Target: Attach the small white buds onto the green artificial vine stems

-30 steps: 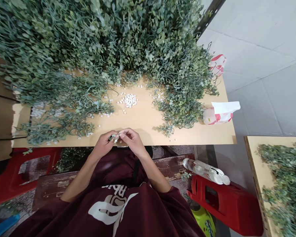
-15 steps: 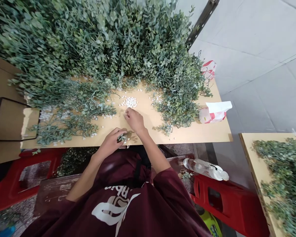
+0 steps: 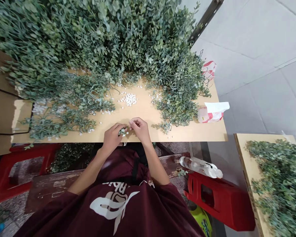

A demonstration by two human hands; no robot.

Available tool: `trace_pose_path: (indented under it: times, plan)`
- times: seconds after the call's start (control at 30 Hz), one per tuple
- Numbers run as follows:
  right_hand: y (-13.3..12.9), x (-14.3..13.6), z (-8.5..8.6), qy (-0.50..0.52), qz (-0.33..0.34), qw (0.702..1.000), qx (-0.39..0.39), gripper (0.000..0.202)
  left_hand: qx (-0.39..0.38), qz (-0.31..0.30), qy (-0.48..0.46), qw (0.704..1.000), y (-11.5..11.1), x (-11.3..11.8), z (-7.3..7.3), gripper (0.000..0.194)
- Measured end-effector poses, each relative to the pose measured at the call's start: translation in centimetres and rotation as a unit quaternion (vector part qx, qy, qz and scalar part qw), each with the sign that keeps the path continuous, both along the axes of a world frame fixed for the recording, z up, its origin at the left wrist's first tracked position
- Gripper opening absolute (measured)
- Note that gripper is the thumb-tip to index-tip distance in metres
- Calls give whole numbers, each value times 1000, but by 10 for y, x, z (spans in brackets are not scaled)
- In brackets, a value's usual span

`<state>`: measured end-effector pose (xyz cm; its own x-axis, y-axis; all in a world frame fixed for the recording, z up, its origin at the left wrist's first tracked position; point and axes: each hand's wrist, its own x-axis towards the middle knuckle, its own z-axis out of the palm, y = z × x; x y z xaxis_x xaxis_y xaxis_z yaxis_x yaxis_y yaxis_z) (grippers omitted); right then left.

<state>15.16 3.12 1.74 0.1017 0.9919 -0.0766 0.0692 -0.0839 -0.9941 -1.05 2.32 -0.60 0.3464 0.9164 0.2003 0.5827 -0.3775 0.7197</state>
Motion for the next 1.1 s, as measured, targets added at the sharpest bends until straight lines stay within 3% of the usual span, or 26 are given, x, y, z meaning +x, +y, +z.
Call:
trace_pose_path:
  times: [0.13, 0.27, 0.57, 1.1]
  plan:
    - [-17, 5, -8, 136, -36, 989, -34, 25, -30, -15, -91, 995, 0, -7, 3, 20]
    - [-23, 1, -13, 212, 2, 974, -73, 28, -52, -29, -135, 989, 1, -12, 4, 21]
    - [-17, -4, -11, 228, 65, 966, -104, 29, -59, -51, -165, 983, -1, -15, 8, 23]
    - [-16, -2, -6, 209, 81, 964, -144, 31, -62, -73, -162, 982, 0, -17, 4, 24]
